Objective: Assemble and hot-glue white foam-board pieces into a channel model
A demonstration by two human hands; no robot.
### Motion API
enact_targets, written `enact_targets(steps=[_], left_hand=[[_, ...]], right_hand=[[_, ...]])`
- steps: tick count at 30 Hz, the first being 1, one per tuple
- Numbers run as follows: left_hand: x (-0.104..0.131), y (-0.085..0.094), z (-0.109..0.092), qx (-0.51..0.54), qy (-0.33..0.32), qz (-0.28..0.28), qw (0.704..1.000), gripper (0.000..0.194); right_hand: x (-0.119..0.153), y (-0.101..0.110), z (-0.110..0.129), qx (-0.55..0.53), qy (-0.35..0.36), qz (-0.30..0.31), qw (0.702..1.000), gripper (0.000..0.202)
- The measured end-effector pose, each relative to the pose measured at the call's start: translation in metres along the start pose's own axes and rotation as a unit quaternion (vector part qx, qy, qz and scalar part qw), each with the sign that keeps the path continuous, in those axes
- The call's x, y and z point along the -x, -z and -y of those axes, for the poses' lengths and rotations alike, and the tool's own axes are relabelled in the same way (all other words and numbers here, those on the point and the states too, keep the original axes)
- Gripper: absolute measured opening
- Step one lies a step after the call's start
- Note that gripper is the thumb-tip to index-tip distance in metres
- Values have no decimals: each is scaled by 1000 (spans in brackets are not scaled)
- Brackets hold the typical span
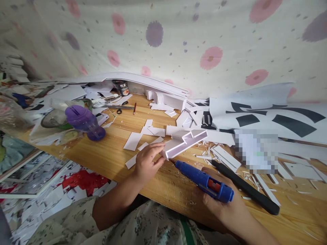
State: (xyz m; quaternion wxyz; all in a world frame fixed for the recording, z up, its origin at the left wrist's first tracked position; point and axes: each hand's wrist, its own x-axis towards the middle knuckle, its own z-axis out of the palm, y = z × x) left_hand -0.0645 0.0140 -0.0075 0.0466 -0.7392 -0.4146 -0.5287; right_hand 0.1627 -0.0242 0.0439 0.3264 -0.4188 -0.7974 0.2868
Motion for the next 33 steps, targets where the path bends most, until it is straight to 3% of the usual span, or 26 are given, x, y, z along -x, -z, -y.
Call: enact_targets(steps=[33], left_hand=[[1,1,-2,27,-12,12,999,35]], right_hand=[[-4,1,6,-23,-13,-5,1000,18]])
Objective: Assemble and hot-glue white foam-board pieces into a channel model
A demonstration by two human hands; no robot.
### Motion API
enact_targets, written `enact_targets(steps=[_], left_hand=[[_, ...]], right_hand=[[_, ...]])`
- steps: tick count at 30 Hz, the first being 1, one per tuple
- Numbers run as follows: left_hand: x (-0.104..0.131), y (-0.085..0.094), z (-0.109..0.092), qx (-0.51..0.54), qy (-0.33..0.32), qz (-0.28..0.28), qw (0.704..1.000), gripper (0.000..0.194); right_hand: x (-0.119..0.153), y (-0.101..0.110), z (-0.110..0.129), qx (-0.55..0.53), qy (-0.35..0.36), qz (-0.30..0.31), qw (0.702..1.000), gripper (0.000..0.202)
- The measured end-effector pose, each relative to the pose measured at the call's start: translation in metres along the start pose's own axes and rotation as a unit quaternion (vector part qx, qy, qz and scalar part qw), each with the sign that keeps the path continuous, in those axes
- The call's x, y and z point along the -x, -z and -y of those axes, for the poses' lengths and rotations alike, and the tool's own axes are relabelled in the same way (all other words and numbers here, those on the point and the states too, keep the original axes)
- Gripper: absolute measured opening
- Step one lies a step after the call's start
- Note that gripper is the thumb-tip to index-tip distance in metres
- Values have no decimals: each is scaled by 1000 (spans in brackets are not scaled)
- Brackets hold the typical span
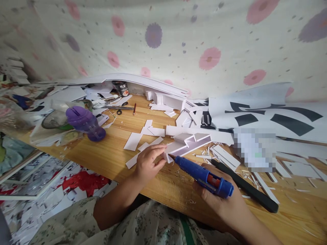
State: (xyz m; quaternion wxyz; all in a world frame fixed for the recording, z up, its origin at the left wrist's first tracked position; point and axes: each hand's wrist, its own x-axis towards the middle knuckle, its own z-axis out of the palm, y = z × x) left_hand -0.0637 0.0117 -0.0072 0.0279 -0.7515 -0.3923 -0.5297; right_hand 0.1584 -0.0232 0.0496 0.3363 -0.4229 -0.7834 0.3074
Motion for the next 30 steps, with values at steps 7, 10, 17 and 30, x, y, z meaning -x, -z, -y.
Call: enact_targets(steps=[7,10,17,30], left_hand=[[-1,2,-1,2,0,5,1000,36],[0,1,-1,6,-1,2,1000,37],[1,1,0,12,4,6,1000,35],[13,7,3,133,101,43,985,29]], right_hand=[[2,1,-2,17,-2,4,1000,17],[4,3,-3,30,2,5,1000,16],[9,3,-7,103,76,-29,991,12],[32,9,-10,65,100,-95,988,7]])
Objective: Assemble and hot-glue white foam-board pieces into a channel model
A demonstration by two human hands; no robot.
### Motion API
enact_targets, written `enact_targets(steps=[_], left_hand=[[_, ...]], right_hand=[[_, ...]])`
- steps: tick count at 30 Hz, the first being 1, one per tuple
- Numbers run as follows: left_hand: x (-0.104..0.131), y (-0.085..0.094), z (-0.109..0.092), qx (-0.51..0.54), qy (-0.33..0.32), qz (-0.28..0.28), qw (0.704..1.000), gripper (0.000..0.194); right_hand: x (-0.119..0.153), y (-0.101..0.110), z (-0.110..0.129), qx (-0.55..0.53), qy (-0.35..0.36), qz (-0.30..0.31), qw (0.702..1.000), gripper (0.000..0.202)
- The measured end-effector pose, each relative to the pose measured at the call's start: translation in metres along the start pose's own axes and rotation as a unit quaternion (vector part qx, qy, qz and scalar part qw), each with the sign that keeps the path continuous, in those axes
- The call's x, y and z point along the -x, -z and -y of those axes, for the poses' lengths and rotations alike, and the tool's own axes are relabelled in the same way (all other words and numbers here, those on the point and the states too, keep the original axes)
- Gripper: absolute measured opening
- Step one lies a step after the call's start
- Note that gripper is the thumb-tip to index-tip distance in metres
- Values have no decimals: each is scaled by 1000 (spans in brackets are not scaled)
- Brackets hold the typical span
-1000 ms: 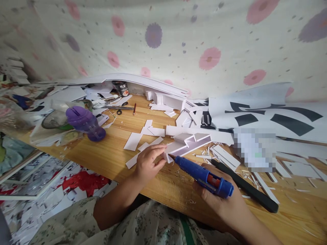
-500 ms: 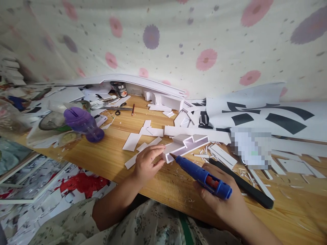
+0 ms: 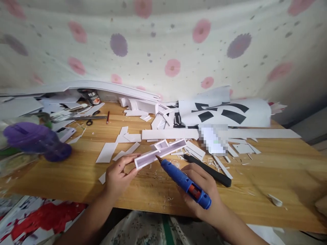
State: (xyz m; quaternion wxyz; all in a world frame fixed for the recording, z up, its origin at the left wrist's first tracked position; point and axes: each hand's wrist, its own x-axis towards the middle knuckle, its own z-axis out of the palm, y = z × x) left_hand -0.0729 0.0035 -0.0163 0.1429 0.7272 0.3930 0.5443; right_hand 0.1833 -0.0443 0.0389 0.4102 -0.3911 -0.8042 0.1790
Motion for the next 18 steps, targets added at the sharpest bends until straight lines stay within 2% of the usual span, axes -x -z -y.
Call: enact_targets(steps=[5,18], left_hand=[[9,2,-5,80,86,20,993,28],[17,10,-12,78,145,23,986,26]], right_hand=[[11,8,0,-39,-25,-5,999,6],[13,11,-3,-75,-42,-4,996,6]])
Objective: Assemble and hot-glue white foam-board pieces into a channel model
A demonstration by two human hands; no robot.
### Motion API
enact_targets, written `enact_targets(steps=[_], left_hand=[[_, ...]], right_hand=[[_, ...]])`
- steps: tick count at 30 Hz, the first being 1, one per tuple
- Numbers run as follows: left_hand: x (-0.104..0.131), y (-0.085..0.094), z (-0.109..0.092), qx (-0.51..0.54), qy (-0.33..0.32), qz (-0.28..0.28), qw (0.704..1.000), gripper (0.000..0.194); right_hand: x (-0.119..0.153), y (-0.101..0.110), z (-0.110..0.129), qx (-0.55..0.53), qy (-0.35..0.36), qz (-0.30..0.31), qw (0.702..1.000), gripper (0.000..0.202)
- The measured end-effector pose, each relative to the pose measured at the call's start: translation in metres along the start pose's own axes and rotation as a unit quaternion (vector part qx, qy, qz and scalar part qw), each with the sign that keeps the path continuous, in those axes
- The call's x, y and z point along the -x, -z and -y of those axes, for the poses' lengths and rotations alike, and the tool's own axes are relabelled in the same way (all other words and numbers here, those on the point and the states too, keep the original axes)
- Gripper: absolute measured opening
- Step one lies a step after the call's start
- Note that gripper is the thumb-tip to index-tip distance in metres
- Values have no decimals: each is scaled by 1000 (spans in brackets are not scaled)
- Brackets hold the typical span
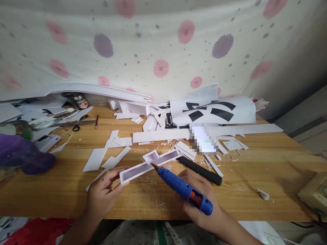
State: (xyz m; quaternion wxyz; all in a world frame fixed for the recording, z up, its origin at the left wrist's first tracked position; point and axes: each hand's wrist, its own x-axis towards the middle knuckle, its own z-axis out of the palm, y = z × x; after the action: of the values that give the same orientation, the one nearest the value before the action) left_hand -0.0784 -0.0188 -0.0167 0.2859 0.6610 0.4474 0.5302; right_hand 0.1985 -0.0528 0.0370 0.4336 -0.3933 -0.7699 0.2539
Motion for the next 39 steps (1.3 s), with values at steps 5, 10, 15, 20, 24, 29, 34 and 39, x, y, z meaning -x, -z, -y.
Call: enact_targets(steps=[5,10,15,20,24,29,34,39], left_hand=[[1,0,5,9,1,-3,1000,28],[2,1,10,13,5,2,1000,23],[3,1,12,-3,25,-6,1000,22],[1,0,11,10,23,-12,1000,21],[1,2,10,0,43,-9,999,21],[2,3,10,4,35,-7,999,21],[-2,2,7,-3,20,-3,1000,23],[-2,2,6,16,29,-4,999,22]], right_hand=[[1,-1,0,-3,-3,5,1000,5],[1,-3,-2,-2,-6,6,1000,5],[0,-5,-4,-3,-8,1,1000,6],[-2,-6,-3,-5,-9,0,1000,6],[-3,-6,-2,-6,-9,2,1000,6],[-3,-6,-2,-6,0,0,1000,6],[-2,-6,-5,-13,-2,2,1000,8],[-2,-6,-6,-17,-10,7,1000,8]])
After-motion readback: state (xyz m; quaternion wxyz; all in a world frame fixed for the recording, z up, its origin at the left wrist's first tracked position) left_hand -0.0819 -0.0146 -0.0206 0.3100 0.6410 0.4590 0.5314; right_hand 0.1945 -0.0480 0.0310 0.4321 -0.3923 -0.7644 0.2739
